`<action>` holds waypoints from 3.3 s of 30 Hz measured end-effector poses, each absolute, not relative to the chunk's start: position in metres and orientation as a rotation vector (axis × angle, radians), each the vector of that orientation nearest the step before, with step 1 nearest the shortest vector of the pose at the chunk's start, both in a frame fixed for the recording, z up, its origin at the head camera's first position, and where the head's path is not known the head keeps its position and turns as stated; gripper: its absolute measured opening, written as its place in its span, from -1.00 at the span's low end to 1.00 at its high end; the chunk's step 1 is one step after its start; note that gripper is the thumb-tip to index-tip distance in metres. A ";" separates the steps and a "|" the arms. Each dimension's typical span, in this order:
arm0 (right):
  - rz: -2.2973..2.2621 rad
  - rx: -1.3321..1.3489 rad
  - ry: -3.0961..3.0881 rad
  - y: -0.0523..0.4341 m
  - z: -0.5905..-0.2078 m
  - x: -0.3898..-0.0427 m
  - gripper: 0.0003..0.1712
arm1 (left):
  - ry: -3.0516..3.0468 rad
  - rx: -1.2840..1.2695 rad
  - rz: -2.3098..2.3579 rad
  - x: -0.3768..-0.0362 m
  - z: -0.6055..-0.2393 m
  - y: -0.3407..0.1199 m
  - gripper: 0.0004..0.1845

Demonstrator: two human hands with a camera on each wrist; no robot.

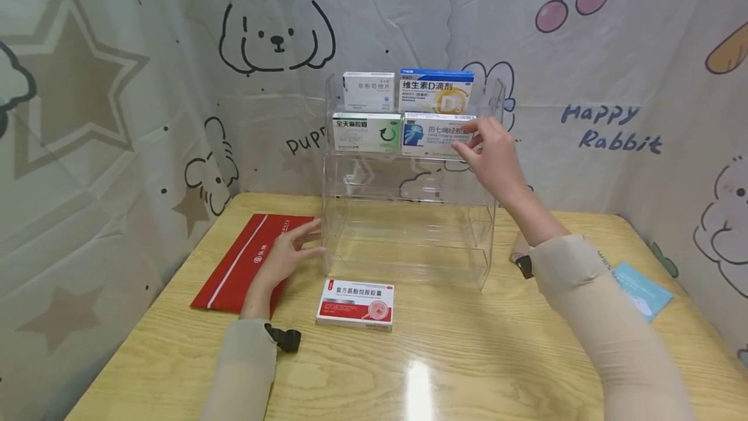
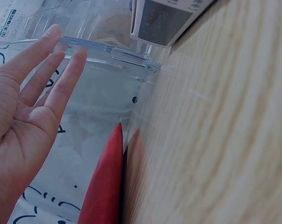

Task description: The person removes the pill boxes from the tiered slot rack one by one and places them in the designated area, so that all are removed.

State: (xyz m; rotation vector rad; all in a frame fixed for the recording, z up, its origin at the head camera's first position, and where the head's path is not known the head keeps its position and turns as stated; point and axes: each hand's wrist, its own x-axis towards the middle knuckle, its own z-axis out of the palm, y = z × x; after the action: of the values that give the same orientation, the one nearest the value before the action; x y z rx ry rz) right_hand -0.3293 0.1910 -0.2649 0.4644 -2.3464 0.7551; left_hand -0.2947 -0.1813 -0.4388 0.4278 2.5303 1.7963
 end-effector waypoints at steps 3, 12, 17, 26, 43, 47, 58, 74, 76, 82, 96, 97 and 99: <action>0.683 0.442 -2.352 0.195 -0.258 -0.337 -0.61 | 2.521 0.421 1.798 -0.293 -0.437 -0.180 -0.29; 0.499 0.437 -2.410 0.201 -0.247 -0.356 -0.58 | 2.521 0.426 1.795 -0.291 -0.434 -0.179 -0.29; 0.484 0.415 -2.497 0.203 -0.246 -0.363 -0.55 | 2.529 0.440 1.800 -0.295 -0.442 -0.181 -0.29; 0.458 0.415 -2.572 0.203 -0.248 -0.367 -0.58 | 2.523 0.450 1.788 -0.286 -0.429 -0.179 -0.30; 0.710 0.517 -2.457 0.206 -0.251 -0.373 -0.70 | 2.507 0.439 1.802 -0.278 -0.417 -0.178 -0.31; 0.709 0.549 -2.415 0.207 -0.249 -0.373 -0.72 | 2.506 0.447 1.806 -0.278 -0.417 -0.178 -0.31; 0.691 0.588 -2.344 0.209 -0.245 -0.371 -0.72 | 2.536 0.441 1.769 -0.282 -0.422 -0.180 -0.30; 0.693 0.546 -2.201 0.214 -0.233 -0.358 -0.72 | 2.548 0.477 1.793 -0.296 -0.441 -0.183 -0.29; 0.707 0.542 -2.170 0.215 -0.233 -0.356 -0.72 | 2.551 0.478 1.791 -0.295 -0.441 -0.183 -0.30; 0.751 0.529 -2.102 0.214 -0.237 -0.344 -0.73 | 2.554 0.473 1.787 -0.294 -0.440 -0.182 -0.29; 0.856 0.654 -2.082 0.218 -0.271 -0.301 -0.66 | 2.519 0.442 1.817 -0.294 -0.438 -0.180 -0.29; 0.862 0.669 -2.083 0.219 -0.275 -0.298 -0.65 | 2.516 0.436 1.813 -0.293 -0.437 -0.180 -0.29; 0.864 0.701 -2.084 0.222 -0.282 -0.292 -0.64 | 2.509 0.430 1.806 -0.291 -0.432 -0.179 -0.29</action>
State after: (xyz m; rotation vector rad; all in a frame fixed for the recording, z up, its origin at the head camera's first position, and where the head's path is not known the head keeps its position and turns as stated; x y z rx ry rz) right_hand -0.2921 0.2219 -0.2819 0.7009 -2.0835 0.8644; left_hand -0.2909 -0.1790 -0.4322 0.4304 2.5095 1.8065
